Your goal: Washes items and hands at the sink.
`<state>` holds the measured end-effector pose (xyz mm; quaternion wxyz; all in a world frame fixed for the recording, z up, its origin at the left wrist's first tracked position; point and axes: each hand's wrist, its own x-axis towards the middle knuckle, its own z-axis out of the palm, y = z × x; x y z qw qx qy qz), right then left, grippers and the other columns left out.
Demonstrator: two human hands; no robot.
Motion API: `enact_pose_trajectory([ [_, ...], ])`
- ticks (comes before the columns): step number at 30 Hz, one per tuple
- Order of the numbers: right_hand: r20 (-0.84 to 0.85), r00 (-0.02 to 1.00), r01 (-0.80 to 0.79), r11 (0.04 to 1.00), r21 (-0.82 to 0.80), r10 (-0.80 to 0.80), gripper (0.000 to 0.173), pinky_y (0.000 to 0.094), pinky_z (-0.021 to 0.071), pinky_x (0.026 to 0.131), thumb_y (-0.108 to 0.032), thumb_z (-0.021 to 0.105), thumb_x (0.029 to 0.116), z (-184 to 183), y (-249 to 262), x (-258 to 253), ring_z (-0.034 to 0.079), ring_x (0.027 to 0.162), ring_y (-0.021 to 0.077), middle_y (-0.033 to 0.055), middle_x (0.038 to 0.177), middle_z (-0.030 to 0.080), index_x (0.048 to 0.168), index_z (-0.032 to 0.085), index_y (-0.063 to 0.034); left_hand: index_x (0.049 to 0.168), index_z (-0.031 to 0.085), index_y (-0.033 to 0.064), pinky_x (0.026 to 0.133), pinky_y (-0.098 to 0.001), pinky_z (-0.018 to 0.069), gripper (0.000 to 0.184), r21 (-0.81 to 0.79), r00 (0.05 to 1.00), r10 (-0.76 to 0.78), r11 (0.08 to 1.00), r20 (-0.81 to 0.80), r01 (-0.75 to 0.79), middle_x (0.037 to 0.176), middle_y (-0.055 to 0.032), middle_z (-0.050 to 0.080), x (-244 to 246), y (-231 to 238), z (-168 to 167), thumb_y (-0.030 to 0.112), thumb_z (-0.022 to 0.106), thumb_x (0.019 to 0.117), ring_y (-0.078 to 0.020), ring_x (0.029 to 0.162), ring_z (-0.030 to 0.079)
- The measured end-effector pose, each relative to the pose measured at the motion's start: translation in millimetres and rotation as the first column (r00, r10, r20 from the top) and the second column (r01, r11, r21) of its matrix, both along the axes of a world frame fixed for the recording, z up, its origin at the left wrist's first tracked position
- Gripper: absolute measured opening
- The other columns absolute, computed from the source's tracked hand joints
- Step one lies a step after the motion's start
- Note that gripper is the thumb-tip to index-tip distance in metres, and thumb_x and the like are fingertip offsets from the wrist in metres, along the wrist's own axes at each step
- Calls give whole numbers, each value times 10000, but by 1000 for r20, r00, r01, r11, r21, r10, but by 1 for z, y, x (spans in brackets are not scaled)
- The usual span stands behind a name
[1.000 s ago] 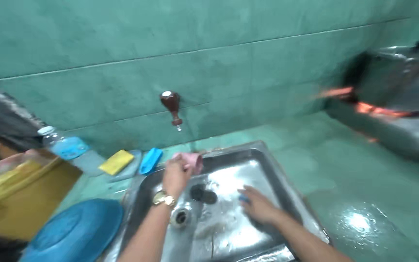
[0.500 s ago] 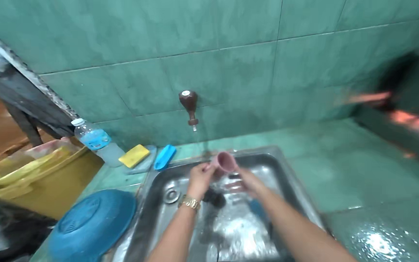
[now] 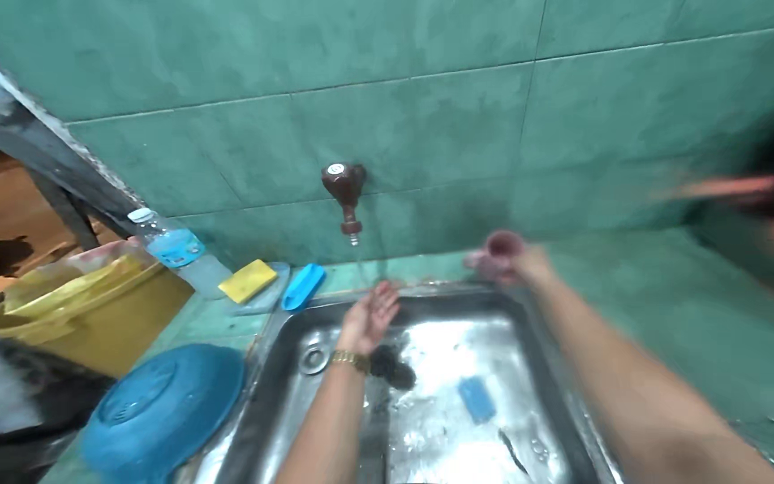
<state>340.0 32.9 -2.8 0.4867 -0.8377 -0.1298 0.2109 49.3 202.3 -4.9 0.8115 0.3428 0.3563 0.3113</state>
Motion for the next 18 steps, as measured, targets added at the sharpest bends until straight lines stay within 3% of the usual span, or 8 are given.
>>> enact_pose_trajectory([
  [3,60,998,35,982,-184,-25,457,646,545,914,-231,740,922,-6,2,23,669,1083,453,308,1220,646,1233,625,85,1401,488,-12,959,-421,558,452,-83,993,43,996,106,-34,1289,-189,653,-11,6,-6,273,266,1129,-282,1136,682],
  [7,70,997,47,969,-241,-31,416,680,482,973,-264,559,1024,-8,9,30,618,1187,469,313,1304,614,1263,630,68,1388,522,-40,944,-352,572,392,-66,1000,-16,998,6,17,1242,-194,682,-15,0,-7,187,352,1117,-253,1082,711],
  [10,117,985,140,982,-127,-125,581,666,471,1011,-434,424,1089,-7,6,8,597,1235,477,334,1339,590,1314,600,72,1356,544,-31,916,-328,583,331,66,992,-69,995,-106,76,1182,-168,702,-15,-2,-7,145,425,1103,-221,1026,723],
  [13,397,899,169,983,74,-185,611,656,472,1027,-398,520,1062,-13,-10,-61,518,1290,522,361,1465,434,1503,435,16,1401,543,24,981,-405,557,503,93,976,-211,972,-53,215,1273,-152,680,-16,-1,-8,382,321,1126,-264,1144,683],
  [15,500,862,-32,993,-113,85,606,658,497,992,-370,589,1030,-33,-21,-116,540,1257,529,358,1446,443,1470,452,23,1483,485,66,1035,-433,513,731,47,953,-290,957,87,287,1383,-148,627,-20,0,-10,573,138,1086,-275,1244,630],
  [16,402,862,-193,934,-301,307,626,660,483,1007,-386,628,1002,-42,-26,-139,538,1277,519,342,1466,454,1468,485,7,1519,441,85,1066,-433,493,815,35,937,-316,949,149,315,1441,-141,587,-23,0,-13,642,74,1051,-271,1293,599],
  [18,23,766,-513,632,-580,643,794,700,434,1046,-446,721,927,-59,-32,-171,493,1330,534,327,1551,386,1547,420,-52,1540,409,87,1085,-437,481,893,9,924,-317,947,214,322,1475,-146,558,-27,0,-18,697,24,1013,-278,1322,579],
])
